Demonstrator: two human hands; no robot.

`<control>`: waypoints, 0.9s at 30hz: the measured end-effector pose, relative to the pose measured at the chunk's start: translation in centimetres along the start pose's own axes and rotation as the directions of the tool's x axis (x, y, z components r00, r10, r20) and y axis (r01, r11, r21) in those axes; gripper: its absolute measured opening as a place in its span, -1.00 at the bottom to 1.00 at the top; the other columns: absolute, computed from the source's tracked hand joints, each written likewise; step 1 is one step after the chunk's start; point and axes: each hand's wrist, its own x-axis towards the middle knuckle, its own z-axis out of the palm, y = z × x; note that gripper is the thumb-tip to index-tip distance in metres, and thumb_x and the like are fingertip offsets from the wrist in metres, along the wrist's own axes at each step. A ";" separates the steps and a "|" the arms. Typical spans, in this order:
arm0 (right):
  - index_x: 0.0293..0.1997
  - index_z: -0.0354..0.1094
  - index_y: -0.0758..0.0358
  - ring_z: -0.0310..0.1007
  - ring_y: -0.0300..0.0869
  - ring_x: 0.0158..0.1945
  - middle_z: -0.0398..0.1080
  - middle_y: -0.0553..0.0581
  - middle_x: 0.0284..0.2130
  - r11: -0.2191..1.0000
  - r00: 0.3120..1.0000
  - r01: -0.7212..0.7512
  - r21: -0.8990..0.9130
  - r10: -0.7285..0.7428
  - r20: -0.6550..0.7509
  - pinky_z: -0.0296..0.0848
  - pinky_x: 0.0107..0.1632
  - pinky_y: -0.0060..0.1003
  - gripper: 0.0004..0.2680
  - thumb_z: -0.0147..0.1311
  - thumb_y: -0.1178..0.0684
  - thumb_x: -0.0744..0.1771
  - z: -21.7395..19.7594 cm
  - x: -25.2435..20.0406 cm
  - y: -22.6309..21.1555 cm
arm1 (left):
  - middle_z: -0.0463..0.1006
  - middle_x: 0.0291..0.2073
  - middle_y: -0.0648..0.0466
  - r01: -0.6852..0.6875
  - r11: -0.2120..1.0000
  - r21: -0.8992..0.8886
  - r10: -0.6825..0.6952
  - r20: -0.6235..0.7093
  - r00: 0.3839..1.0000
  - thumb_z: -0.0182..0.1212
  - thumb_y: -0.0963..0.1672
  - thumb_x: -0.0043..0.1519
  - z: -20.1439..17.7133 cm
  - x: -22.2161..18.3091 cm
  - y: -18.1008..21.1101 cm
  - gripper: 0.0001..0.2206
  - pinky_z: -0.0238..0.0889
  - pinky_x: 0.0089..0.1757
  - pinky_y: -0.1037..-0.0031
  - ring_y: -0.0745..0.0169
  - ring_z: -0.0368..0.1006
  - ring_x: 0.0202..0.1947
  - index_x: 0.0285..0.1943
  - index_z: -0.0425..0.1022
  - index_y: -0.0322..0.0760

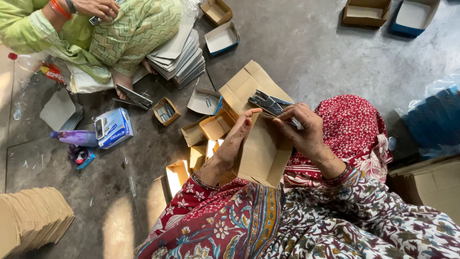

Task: The person sits on the floor and uses a handheld stapler to close small cardboard boxes. They pick up each box, fold the flaps, and staple them shut before placing the finished box into a growing stack. Another person works nearby with similar materials.

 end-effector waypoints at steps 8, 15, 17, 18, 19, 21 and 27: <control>-0.23 0.41 0.24 0.46 -0.12 -0.05 0.45 0.09 -0.20 0.965 0.970 0.213 0.153 -0.227 0.084 0.43 0.04 -0.21 -0.86 0.33 0.10 0.29 1.4 1.0 2.9 | 0.39 0.17 0.01 0.048 0.966 -0.256 0.008 0.212 0.977 0.28 0.18 0.23 0.4 0.5 -1.0 -0.24 0.43 0.01 0.40 0.27 0.41 0.12 0.48 0.08 -0.20; 0.25 0.30 0.14 0.25 0.13 0.24 0.24 0.28 0.19 0.935 0.972 -0.039 -0.353 0.117 0.204 0.29 0.23 0.04 -0.69 0.10 -0.12 0.40 4.7 1.3 10.4 | 0.43 0.12 0.01 -0.182 0.942 -0.283 0.186 -0.011 0.982 0.27 0.22 0.22 -1.3 -0.6 -0.7 -0.24 0.39 0.03 0.40 0.23 0.40 0.11 0.42 0.20 -0.28; 0.35 0.18 0.08 0.20 0.19 0.23 0.21 0.31 0.19 0.810 0.872 -0.024 -0.585 0.303 0.383 0.24 0.13 0.15 -0.47 0.23 -0.20 0.26 5.5 0.7 11.8 | 0.41 0.12 0.02 -0.226 0.924 -0.309 0.225 -0.039 0.974 0.27 0.22 0.25 -1.6 -0.8 -0.5 -0.24 0.35 0.03 0.41 0.23 0.37 0.10 0.43 0.22 -0.31; 0.40 0.12 0.05 0.17 0.22 0.22 0.19 0.32 0.19 0.727 0.799 0.008 -0.687 0.408 0.441 0.21 0.08 0.21 -0.36 0.30 -0.24 0.19 5.6 0.5 12.3 | 0.42 0.12 0.01 -0.232 0.918 -0.321 0.238 -0.022 0.971 0.28 0.21 0.25 -1.7 -0.9 -0.5 -0.24 0.35 0.03 0.41 0.23 0.37 0.10 0.43 0.21 -0.31; 0.41 0.09 0.05 0.20 0.20 0.21 0.21 0.30 0.18 0.715 0.796 0.001 -0.700 0.423 0.433 0.24 0.09 0.18 -0.34 0.30 -0.24 0.19 5.6 0.2 12.7 | 0.42 0.11 0.01 -0.238 0.913 -0.333 0.250 -0.005 0.968 0.29 0.21 0.25 -1.8 -0.9 -0.6 -0.24 0.35 0.03 0.41 0.22 0.38 0.09 0.43 0.20 -0.30; 0.43 0.04 0.07 0.25 0.16 0.17 0.26 0.26 0.14 0.690 0.788 -0.013 -0.724 0.452 0.417 0.30 0.12 0.14 -0.30 0.32 -0.25 0.17 5.4 -0.1 13.0 | 0.41 0.11 0.00 -0.247 0.901 -0.357 0.275 0.030 0.961 0.33 0.19 0.23 -1.7 -0.9 -0.5 -0.25 0.35 0.03 0.40 0.21 0.38 0.09 0.42 0.18 -0.27; 0.25 0.27 0.18 0.37 0.06 0.07 0.35 0.29 -0.03 0.666 0.703 -0.248 -0.704 0.623 0.342 0.42 0.01 -0.06 -0.43 0.34 -0.27 0.19 4.0 0.2 12.9 | 0.34 0.18 0.00 -0.310 0.931 -0.191 0.332 0.092 0.939 0.50 0.12 0.07 -1.3 -1.5 0.3 -0.21 0.28 0.13 0.37 0.16 0.33 0.20 0.37 0.15 -0.18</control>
